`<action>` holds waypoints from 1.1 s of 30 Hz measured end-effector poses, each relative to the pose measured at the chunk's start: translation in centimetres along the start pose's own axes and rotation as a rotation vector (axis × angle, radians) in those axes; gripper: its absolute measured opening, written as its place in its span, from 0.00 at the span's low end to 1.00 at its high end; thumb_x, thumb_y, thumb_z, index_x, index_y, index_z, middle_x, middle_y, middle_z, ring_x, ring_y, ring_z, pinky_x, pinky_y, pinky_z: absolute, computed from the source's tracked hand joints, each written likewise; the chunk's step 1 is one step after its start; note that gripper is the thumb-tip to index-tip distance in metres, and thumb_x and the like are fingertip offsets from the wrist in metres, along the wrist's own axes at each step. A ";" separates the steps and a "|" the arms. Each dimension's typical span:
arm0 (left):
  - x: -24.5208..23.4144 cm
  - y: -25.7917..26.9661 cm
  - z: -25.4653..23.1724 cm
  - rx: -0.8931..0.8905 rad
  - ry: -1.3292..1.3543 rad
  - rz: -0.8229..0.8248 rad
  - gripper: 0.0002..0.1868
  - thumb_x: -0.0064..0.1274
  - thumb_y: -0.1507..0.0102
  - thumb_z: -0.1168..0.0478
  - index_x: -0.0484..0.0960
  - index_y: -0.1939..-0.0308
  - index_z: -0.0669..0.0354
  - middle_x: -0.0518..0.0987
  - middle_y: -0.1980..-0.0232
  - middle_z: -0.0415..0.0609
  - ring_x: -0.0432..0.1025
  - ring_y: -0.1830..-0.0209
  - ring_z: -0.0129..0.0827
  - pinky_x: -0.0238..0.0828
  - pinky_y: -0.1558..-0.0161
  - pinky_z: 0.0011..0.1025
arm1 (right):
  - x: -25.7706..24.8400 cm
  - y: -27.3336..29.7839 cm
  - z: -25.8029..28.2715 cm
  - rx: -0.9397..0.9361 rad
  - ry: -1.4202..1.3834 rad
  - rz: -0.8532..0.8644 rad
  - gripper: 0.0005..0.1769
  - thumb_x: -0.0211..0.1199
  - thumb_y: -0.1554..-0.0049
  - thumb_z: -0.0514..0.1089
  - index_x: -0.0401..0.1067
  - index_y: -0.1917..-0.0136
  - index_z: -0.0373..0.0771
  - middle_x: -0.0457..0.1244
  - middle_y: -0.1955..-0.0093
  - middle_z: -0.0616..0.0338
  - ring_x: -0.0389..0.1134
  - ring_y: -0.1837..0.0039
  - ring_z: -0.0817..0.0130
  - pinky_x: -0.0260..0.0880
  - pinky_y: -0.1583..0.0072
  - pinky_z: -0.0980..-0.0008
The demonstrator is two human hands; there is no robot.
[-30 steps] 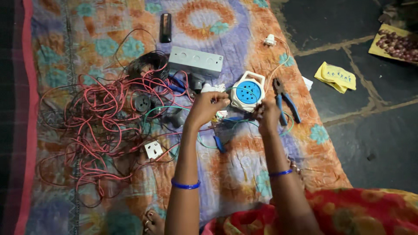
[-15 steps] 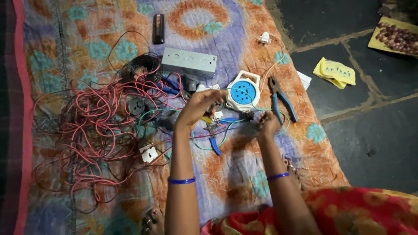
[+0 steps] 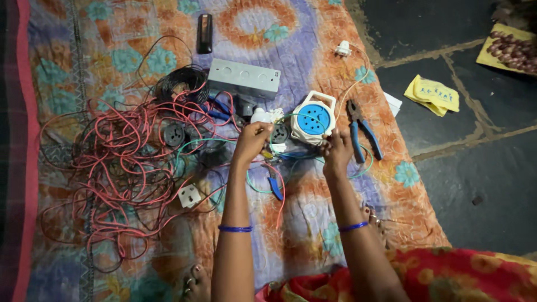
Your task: The person strips the insulation from red and black wires using pliers and a screwdriver, then twists the exposed ends and connects them to a small black electrical component. The person works on a bed covered with a patterned sheet, surrounded by various electrical parts and tools.
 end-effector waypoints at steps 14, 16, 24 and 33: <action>-2.1 4.1 -8.8 0.149 0.834 0.056 0.19 0.54 0.36 0.70 0.75 0.40 0.67 0.80 0.47 0.53 0.77 0.46 0.40 0.76 0.40 0.49 | 14.5 8.5 6.6 0.072 0.110 0.369 0.10 0.63 0.38 0.39 0.74 0.44 0.36 0.70 0.53 0.61 0.69 0.53 0.75 0.68 0.52 0.73; -2.8 5.1 -9.6 0.160 0.829 -0.006 0.21 0.56 0.36 0.69 0.75 0.39 0.66 0.80 0.47 0.51 0.77 0.48 0.37 0.77 0.45 0.48 | 15.8 9.6 7.5 0.028 0.118 0.422 0.09 0.62 0.37 0.40 0.73 0.44 0.36 0.68 0.56 0.61 0.69 0.55 0.74 0.69 0.52 0.72; -3.4 6.0 -11.7 0.271 0.996 -0.036 0.21 0.55 0.32 0.66 0.77 0.34 0.63 0.78 0.49 0.51 0.78 0.51 0.38 0.81 0.41 0.44 | 18.9 12.7 8.0 -0.051 0.177 0.501 0.10 0.65 0.39 0.41 0.75 0.45 0.35 0.67 0.61 0.62 0.68 0.62 0.76 0.67 0.58 0.75; -2.8 5.7 -12.2 0.276 1.091 -0.046 0.07 0.57 0.33 0.66 0.78 0.53 0.64 0.82 0.56 0.53 0.79 0.54 0.45 0.78 0.44 0.49 | 20.1 14.0 8.4 -0.106 0.199 0.561 0.07 0.68 0.40 0.38 0.75 0.52 0.32 0.68 0.62 0.61 0.69 0.62 0.75 0.69 0.58 0.75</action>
Point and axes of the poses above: each hand's wrist, its own y-axis away from the middle knuckle, its own x-axis out of the palm, z = x × y, the point moved 7 cm from there along -y, towards the middle knuckle
